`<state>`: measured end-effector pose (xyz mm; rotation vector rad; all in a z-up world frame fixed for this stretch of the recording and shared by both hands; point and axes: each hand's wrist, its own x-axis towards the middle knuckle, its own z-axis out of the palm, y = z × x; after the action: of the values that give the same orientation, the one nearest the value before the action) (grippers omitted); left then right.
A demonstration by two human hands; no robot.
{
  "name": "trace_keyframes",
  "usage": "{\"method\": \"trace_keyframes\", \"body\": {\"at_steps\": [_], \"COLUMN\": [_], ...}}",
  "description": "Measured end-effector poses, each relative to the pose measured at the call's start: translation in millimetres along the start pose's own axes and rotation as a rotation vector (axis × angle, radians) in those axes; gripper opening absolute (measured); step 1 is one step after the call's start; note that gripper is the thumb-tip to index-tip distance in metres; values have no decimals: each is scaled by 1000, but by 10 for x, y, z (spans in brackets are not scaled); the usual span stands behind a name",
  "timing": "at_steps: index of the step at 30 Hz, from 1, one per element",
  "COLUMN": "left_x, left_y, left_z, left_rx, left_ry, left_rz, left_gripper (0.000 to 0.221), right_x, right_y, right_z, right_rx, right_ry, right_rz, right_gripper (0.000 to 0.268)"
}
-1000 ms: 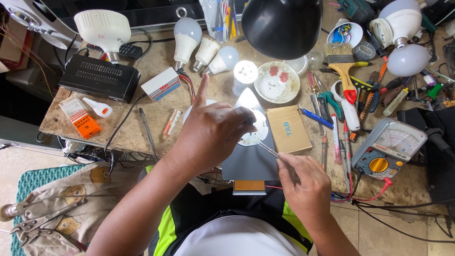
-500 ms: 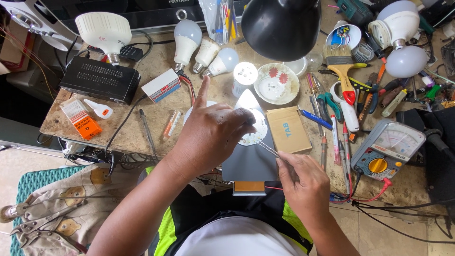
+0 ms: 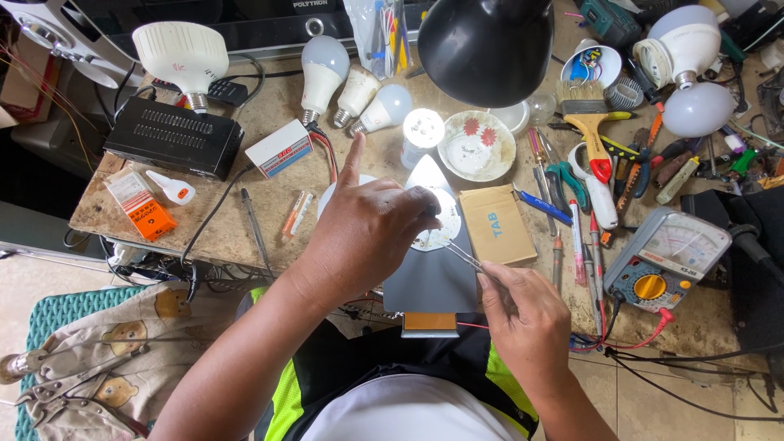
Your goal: Repairing an LED circuit board by using tweezers to precisely place and solder LED chips while using a clothes iron as a heating plate.
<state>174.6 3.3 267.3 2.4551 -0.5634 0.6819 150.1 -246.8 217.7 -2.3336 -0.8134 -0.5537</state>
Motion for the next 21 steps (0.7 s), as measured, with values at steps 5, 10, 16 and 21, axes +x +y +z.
{"method": "trace_keyframes", "body": {"at_steps": [5, 10, 16, 21], "left_x": [1, 2, -7, 1], "left_y": [1, 25, 33, 51], "left_z": [12, -34, -32, -53], "left_rx": [-3, -28, -24, -17], "left_ry": [-2, -2, 0, -3], "left_rz": [1, 5, 6, 19], "left_gripper": [12, 11, 10, 11], "right_x": [-30, -9, -38, -79], "right_y": [13, -22, -99, -184], "right_z": [0, -2, 42, 48], "right_rx": [-17, -37, -151, -181], "right_ry": [-7, 18, 26, 23], "right_rz": [48, 7, -51, -61], "right_gripper": [19, 16, 14, 17]}}
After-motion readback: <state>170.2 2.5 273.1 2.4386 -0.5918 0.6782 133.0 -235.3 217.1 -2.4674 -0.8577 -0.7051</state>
